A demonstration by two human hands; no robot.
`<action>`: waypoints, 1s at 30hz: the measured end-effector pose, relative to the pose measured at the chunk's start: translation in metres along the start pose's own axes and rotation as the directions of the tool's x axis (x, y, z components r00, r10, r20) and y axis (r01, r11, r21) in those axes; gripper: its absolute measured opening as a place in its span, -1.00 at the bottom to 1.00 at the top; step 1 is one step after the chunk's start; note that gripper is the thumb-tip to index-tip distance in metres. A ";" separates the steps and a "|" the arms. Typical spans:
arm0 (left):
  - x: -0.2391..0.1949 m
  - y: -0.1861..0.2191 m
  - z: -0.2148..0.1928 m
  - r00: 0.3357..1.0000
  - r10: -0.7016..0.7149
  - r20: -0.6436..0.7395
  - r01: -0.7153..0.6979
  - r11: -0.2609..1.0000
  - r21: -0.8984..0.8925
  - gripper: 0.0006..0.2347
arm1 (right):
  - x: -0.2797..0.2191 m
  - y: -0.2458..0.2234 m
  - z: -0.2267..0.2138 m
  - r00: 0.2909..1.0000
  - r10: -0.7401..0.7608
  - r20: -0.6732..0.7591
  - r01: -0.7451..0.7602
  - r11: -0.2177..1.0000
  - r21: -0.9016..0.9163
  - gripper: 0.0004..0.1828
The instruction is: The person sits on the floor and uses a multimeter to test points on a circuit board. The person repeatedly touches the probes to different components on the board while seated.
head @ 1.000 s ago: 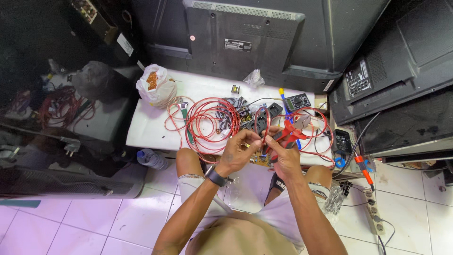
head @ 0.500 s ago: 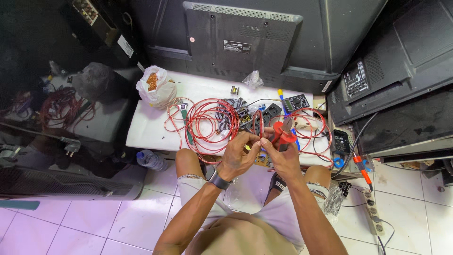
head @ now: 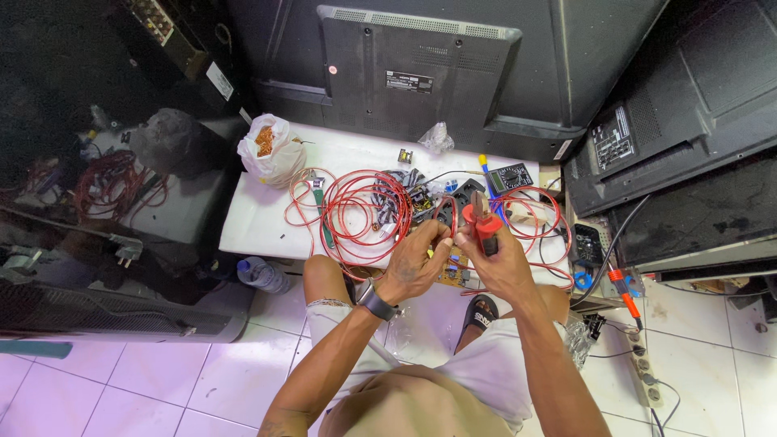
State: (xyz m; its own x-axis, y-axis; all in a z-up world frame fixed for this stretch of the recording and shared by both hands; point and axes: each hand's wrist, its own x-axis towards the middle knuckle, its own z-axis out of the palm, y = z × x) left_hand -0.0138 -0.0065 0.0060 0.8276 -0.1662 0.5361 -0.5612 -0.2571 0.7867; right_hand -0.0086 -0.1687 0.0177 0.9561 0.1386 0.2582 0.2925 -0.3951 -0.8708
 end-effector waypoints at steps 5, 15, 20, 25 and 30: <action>0.004 -0.003 0.004 0.992 -0.125 -0.013 0.121 0.979 -0.164 -0.92 | -0.029 -0.008 0.006 0.994 0.110 0.000 -0.109 0.989 -0.100 -0.74; 0.010 -0.004 0.008 0.988 -0.112 -0.107 0.104 0.992 -0.077 -0.93 | -0.051 -0.004 0.020 0.932 0.354 -0.079 -0.361 0.884 -0.297 -0.72; 0.008 -0.007 0.008 0.993 -0.020 -0.114 0.021 1.000 0.013 -0.94 | -0.047 -0.030 0.013 0.941 0.328 -0.078 -0.337 0.900 -0.275 -0.57; 0.007 -0.002 0.011 0.995 0.008 -0.103 -0.002 0.998 0.057 -0.94 | -0.046 -0.037 0.013 0.920 0.383 -0.084 -0.392 0.892 -0.226 -0.51; 0.005 -0.003 0.015 0.993 -0.021 -0.116 0.028 0.998 0.060 -0.92 | -0.045 -0.035 0.012 0.941 0.321 -0.108 -0.338 0.911 -0.236 -0.47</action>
State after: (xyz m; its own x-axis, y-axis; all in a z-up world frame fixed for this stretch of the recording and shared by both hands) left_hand -0.0075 -0.0206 0.0020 0.8328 -0.0491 0.5514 -0.5364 -0.3178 0.7818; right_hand -0.0622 -0.1502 0.0311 0.9955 -0.0944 0.0087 -0.0521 -0.6214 -0.7818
